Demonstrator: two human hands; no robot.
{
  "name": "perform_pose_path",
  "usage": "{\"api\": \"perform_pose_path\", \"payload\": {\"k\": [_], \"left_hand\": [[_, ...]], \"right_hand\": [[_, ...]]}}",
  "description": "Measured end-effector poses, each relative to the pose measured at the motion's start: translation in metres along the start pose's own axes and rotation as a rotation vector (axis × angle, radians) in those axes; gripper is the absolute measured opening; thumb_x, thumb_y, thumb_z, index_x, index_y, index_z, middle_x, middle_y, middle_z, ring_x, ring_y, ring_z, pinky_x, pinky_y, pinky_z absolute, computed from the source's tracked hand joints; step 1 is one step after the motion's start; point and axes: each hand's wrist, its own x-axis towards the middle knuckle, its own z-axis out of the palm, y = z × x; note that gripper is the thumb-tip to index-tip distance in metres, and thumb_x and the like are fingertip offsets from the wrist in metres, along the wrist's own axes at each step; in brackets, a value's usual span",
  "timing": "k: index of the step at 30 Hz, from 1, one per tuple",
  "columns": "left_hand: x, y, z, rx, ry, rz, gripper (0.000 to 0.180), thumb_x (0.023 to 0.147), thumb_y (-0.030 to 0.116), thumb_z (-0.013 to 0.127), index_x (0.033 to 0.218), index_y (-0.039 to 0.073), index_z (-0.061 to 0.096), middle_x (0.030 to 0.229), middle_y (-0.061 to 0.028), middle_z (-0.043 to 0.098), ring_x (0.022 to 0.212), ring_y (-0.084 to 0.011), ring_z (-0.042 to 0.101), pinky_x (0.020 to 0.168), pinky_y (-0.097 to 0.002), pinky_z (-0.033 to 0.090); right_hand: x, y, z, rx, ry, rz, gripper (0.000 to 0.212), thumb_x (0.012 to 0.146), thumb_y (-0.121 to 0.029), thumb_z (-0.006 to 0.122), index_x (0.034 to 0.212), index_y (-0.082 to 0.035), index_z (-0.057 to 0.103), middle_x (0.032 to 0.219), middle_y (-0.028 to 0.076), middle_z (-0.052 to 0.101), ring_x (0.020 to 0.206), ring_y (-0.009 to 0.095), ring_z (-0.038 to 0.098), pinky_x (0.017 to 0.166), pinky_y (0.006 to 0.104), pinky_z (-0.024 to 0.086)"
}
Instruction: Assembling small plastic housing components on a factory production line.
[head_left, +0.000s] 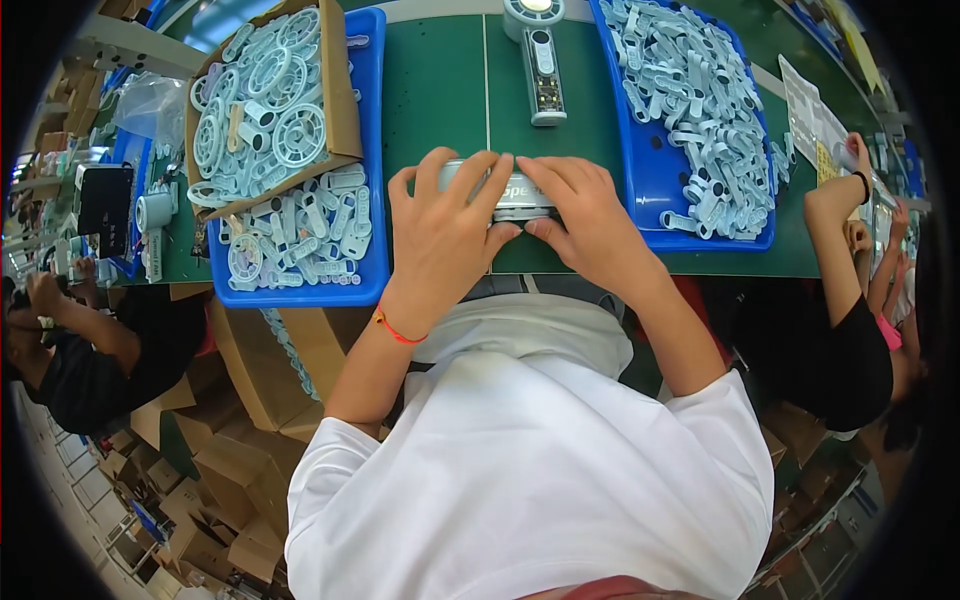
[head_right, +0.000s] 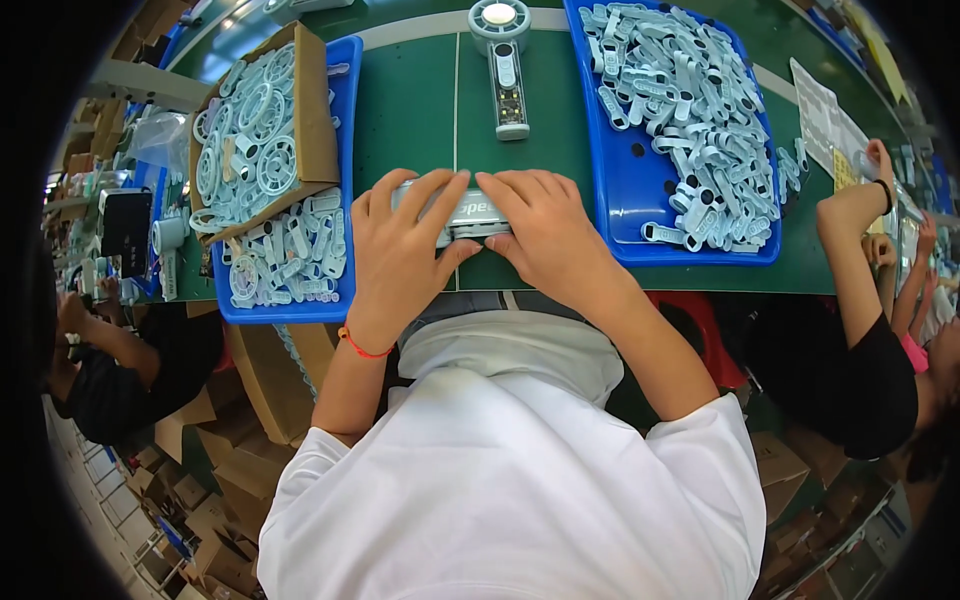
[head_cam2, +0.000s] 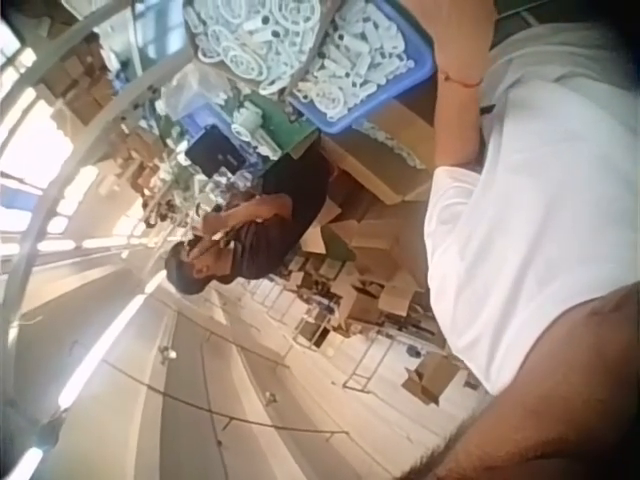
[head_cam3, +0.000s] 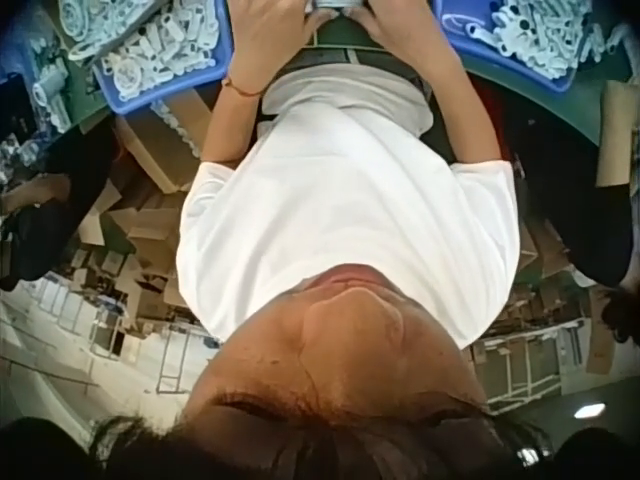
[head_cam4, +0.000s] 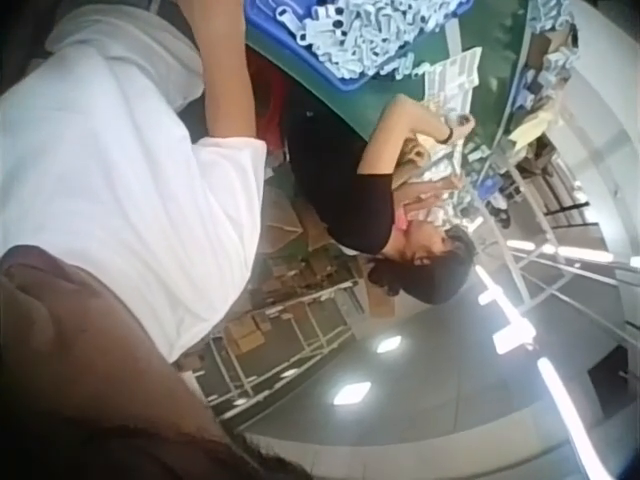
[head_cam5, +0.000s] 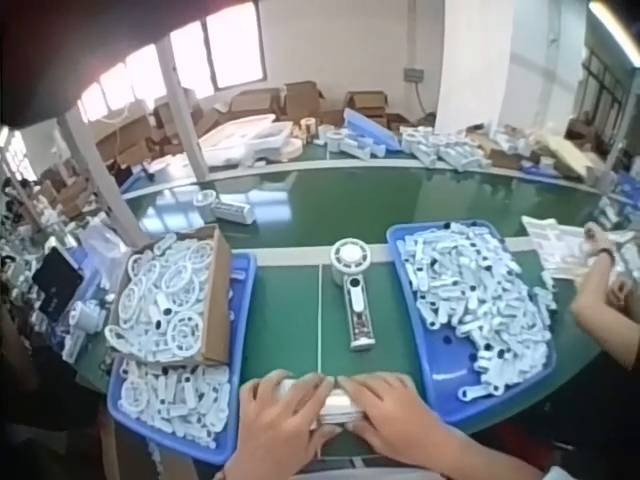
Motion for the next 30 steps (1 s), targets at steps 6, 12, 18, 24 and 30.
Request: {"api": "perform_pose_path", "payload": {"k": [6,12,18,24,30], "left_hand": [[0.004,0.001,0.005,-0.033,-0.033,-0.026,0.05,0.061,0.02,0.076,0.108,0.011,0.06,0.11,-0.0022,0.057,0.1,-0.0305,0.048,0.081,-0.0403,0.038],[0.005,-0.002,0.005,-0.046,-0.034,0.028,0.05,0.061,0.02,0.076,0.107,0.011,0.06,0.109,-0.0056,0.056,0.098,-0.0326,0.048,0.082,-0.0408,0.039],[-0.01,0.012,0.022,-1.25,0.47,-0.383,0.09,0.075,0.034,0.073,0.136,-0.001,0.018,0.132,-0.0155,0.032,0.122,-0.025,0.034,0.104,-0.0405,0.025],[0.056,0.008,-0.004,-1.265,0.173,-0.602,0.057,0.081,0.012,0.058,0.129,-0.005,0.031,0.107,-0.0134,0.05,0.098,-0.0254,0.054,0.087,-0.0356,0.044],[0.188,-0.054,0.007,-0.548,0.208,-0.343,0.059,0.07,0.019,0.064,0.118,-0.009,0.043,0.106,-0.0223,0.051,0.103,-0.0342,0.049,0.09,-0.0373,0.042]], "right_hand": [[-0.005,0.006,0.01,-0.048,0.146,-0.085,0.054,0.067,-0.004,0.07,0.118,-0.005,0.053,0.115,0.011,0.055,0.105,0.03,0.051,0.09,0.0391,0.038],[-0.005,0.003,0.006,-0.132,0.141,-0.131,0.053,0.064,-0.006,0.072,0.115,-0.003,0.055,0.114,0.013,0.056,0.103,0.031,0.052,0.088,0.0385,0.04],[-0.005,-0.019,-0.015,0.683,0.063,0.376,0.06,0.073,-0.007,0.07,0.127,0.0,0.046,0.117,0.014,0.052,0.109,0.029,0.05,0.095,0.0332,0.036],[0.017,0.014,-0.092,-0.023,0.177,0.346,0.024,0.079,-0.009,0.06,0.103,-0.008,0.062,0.101,0.007,0.063,0.091,0.025,0.058,0.084,0.0367,0.041],[0.012,0.085,-0.101,-0.779,0.24,0.204,0.036,0.065,0.001,0.059,0.099,-0.012,0.059,0.1,0.007,0.055,0.092,0.027,0.052,0.074,0.0381,0.042]]}}
